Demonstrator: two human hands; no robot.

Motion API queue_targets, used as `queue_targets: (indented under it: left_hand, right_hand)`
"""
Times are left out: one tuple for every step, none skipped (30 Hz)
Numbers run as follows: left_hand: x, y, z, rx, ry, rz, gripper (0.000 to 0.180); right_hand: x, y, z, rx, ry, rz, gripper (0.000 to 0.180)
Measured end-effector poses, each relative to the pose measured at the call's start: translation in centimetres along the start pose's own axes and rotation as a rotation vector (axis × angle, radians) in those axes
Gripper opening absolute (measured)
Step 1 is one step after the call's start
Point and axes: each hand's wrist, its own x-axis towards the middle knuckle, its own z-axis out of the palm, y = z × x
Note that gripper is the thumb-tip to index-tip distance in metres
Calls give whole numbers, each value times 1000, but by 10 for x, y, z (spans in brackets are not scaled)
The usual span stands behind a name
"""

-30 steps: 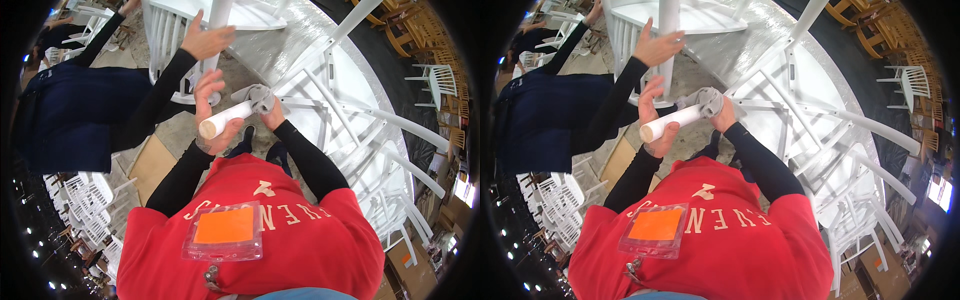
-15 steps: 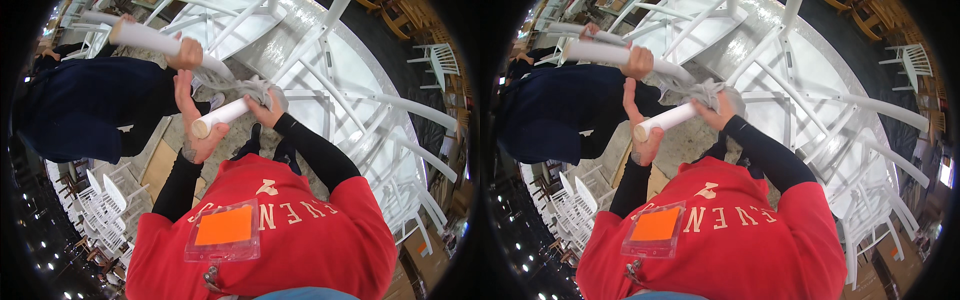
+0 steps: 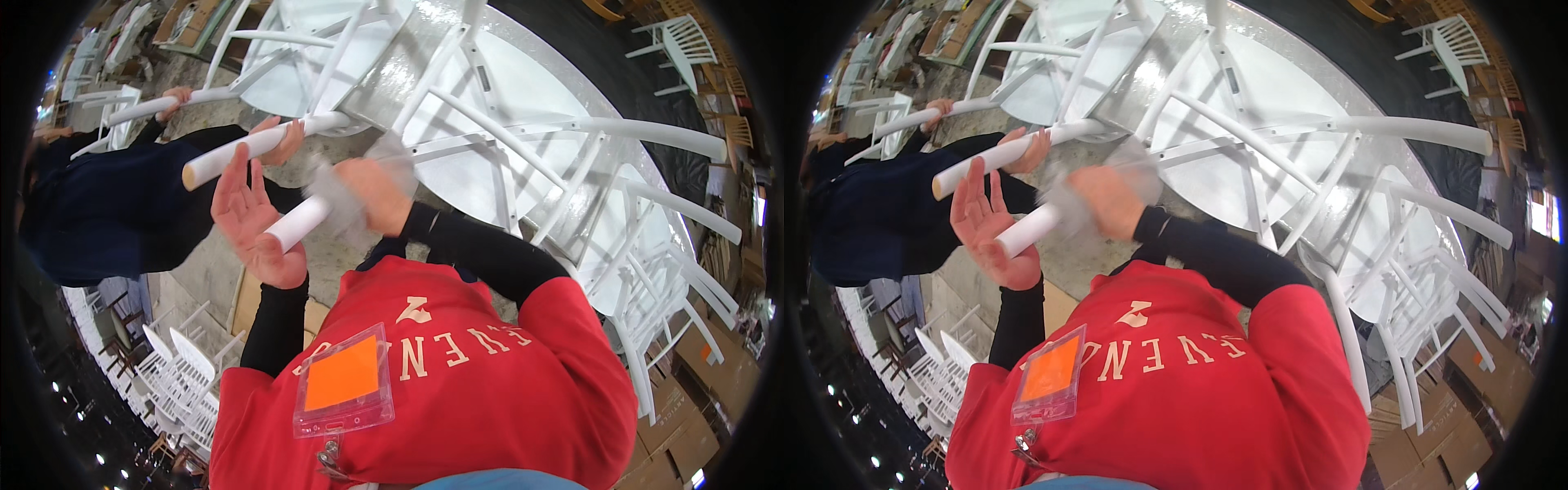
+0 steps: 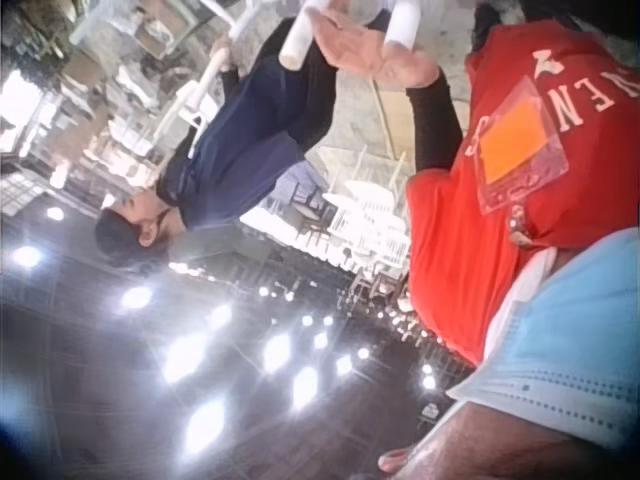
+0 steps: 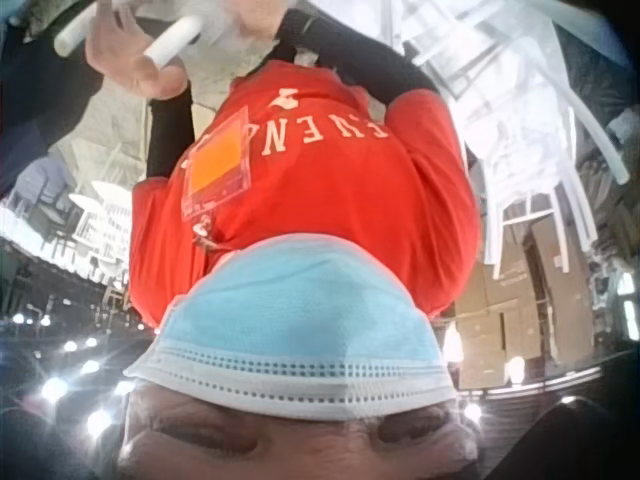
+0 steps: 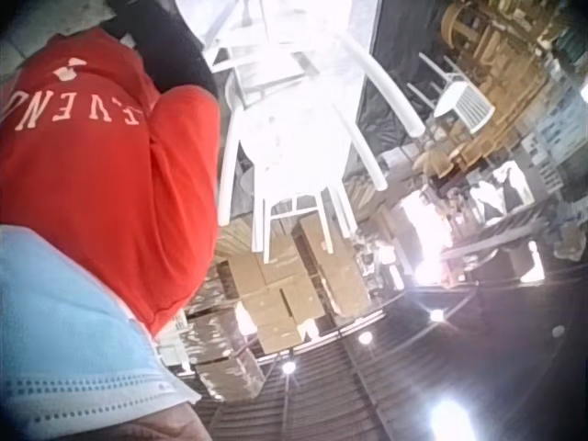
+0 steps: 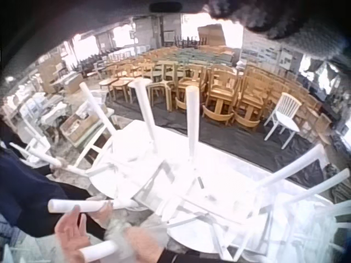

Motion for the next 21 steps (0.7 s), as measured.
queue_targets:
  left_hand:
    - [-2, -1, -1, -4, -5, 21, 83]
    - [-2, 4, 0, -28, -42, -31, 76]
    - [-1, 8, 0, -55, -80, -80, 69]
    - [-4, 6, -4, -72, -110, -69, 66]
    - [-3, 3, -9, -86, -133, -43, 63]
    - [-4, -2, -12, -106, -149, -20, 60]
    - [-6, -3, -13, -116, -141, -21, 58]
    - [-9, -3, -14, -115, -128, -27, 56]
    - [-9, -5, -11, -134, -130, -29, 53]
    - [-6, -5, -7, -115, -134, -18, 53]
    - [-5, -2, -5, -153, -148, -67, 53]
    - [-6, 2, -6, -191, -156, -118, 52]
    - [-6, 7, -6, -231, -167, -169, 52]
    - [-6, 11, -8, -231, -179, -226, 48]
    - [-7, 12, -10, -248, -198, -223, 46]
    - [-10, 11, -15, -267, -215, -226, 43]
    - [-8, 10, -17, -286, -232, -215, 41]
    - [-6, 10, -15, -301, -244, -206, 37]
    - [-6, 11, -12, -303, -243, -198, 36]
    - [-6, 12, -11, -303, -244, -193, 34]
    - [-5, 11, -11, -297, -239, -180, 33]
  right_hand:
    - [12, -19, -10, 26, 74, -97, 51]
    - [15, -18, -22, 2, 19, -104, 53]
    - [19, -10, -34, -24, -34, -111, 55]
    - [22, -2, -45, -47, -89, -119, 57]
    - [23, 8, -56, -54, 49, 3, 56]
    - [24, 22, -68, -67, 180, 126, 56]
    - [29, 42, -88, -192, 287, 150, 60]
    - [40, 50, -101, -378, 331, 270, 61]
    - [45, 66, -113, -665, 338, 226, 63]
    - [44, 86, -114, -809, 307, 215, 63]
    - [36, 103, -110, -945, 271, 203, 62]
    - [24, 112, -109, -901, 197, 216, 61]
    - [11, 120, -112, -858, 126, 232, 60]
    - [-3, 127, -119, -823, 53, 251, 59]
    - [-21, 128, -130, -836, 9, 218, 58]
    - [-47, 122, -142, -846, -42, 190, 58]
    - [-69, 116, -159, -862, -83, 150, 58]
    - [-93, 111, -177, -888, -111, 199, 59]
    - [-124, 103, -194, -908, -141, 254, 60]
    - [-156, 91, -213, -966, -179, 341, 60]
    - [-178, 80, -230, -1024, -216, 418, 60]
